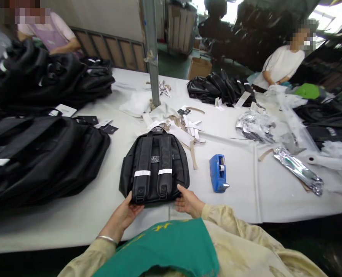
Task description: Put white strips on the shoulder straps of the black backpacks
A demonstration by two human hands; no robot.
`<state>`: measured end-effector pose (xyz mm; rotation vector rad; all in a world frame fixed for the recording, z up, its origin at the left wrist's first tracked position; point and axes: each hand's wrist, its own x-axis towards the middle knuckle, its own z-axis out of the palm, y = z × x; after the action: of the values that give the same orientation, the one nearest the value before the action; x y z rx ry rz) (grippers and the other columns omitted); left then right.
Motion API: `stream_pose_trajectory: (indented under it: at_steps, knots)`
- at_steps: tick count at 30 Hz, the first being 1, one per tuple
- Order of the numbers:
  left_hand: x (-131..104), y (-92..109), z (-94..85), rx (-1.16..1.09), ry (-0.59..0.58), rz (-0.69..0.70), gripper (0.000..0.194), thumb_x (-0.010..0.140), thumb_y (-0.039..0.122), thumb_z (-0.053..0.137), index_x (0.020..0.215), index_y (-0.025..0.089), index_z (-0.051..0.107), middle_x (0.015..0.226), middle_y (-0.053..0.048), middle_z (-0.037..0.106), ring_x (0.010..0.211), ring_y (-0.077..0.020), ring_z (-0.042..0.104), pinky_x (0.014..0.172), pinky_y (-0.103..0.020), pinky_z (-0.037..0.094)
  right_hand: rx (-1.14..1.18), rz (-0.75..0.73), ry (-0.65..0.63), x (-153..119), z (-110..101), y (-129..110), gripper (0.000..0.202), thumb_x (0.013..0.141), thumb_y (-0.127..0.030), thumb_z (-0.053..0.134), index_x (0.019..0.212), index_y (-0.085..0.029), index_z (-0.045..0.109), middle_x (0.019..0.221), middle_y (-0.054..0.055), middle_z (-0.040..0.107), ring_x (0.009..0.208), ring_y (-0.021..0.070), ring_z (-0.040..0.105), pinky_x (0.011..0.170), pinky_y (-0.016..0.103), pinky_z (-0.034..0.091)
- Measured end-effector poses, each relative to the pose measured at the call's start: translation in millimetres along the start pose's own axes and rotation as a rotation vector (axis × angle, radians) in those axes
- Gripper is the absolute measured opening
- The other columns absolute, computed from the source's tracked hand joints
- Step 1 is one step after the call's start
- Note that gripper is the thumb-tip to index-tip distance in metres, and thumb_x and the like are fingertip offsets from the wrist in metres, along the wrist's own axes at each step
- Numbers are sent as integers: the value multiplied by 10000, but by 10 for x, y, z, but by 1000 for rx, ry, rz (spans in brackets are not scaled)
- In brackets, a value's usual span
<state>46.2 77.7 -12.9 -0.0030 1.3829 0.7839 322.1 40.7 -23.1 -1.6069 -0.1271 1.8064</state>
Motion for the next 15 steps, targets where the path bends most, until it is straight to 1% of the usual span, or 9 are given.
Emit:
stream_pose_trajectory:
  at_steps: [2,3,4,6,8,10,12,13,15]
  knots:
    - [57,-42,77,-13,38,31,100,917,277,624,877,186,637,766,-42,685,674,-182,676,734,-337,582,113,52,17,37,165,-37,349,866,-452,629,1022,-141,614,844,98,698,732,201,681,625,324,565]
    - [81,-52,108,-15,62,51,66,904,211,627,845,182,631,748,-36,682,674,-177,674,739,-321,577,188,45,45,65,245,-60,273,884,-380,608,1026,-146,611,862,94,707,755,199,687,639,321,570]
    - [100,-57,135,-22,80,74,84,892,149,617,814,177,623,730,-31,678,686,-174,676,748,-304,571,267,18,75,97,310,-73,207,890,-302,589,1031,-151,608,883,88,717,778,196,693,653,317,574]
    - [116,-67,177,-42,88,121,143,875,68,586,783,172,619,722,-26,683,754,-175,687,773,-274,560,392,-44,113,164,376,-50,169,865,-177,568,1027,-158,608,909,74,729,803,191,702,669,307,581]
    - [113,-85,202,-47,57,178,154,864,42,574,801,170,633,750,-29,704,855,-189,697,788,-262,557,435,-100,95,226,357,29,191,832,-116,572,1014,-160,609,902,62,731,776,185,703,642,287,579]
    - [105,-108,213,-38,23,233,146,852,35,578,828,162,645,763,-39,717,910,-207,698,785,-269,562,408,-130,48,265,292,114,191,821,-125,600,1009,-160,607,875,57,727,719,178,696,587,272,565]
    - [103,-116,206,-28,6,274,147,847,24,568,855,148,645,745,-49,716,880,-213,705,768,-288,573,321,-129,4,264,222,152,202,821,-180,642,1017,-158,597,844,54,720,644,168,681,529,257,540]
    - [104,-108,192,-21,8,280,146,844,21,564,862,143,642,736,-52,714,843,-212,707,757,-298,577,254,-114,-20,246,188,144,219,827,-224,657,1024,-157,590,830,56,717,612,164,674,508,252,528]
    - [107,-56,135,37,44,269,107,830,38,593,846,138,630,713,-59,709,756,-217,706,727,-324,584,68,-50,-69,178,110,77,278,858,-360,649,1025,-151,577,791,71,710,564,171,665,484,257,510]
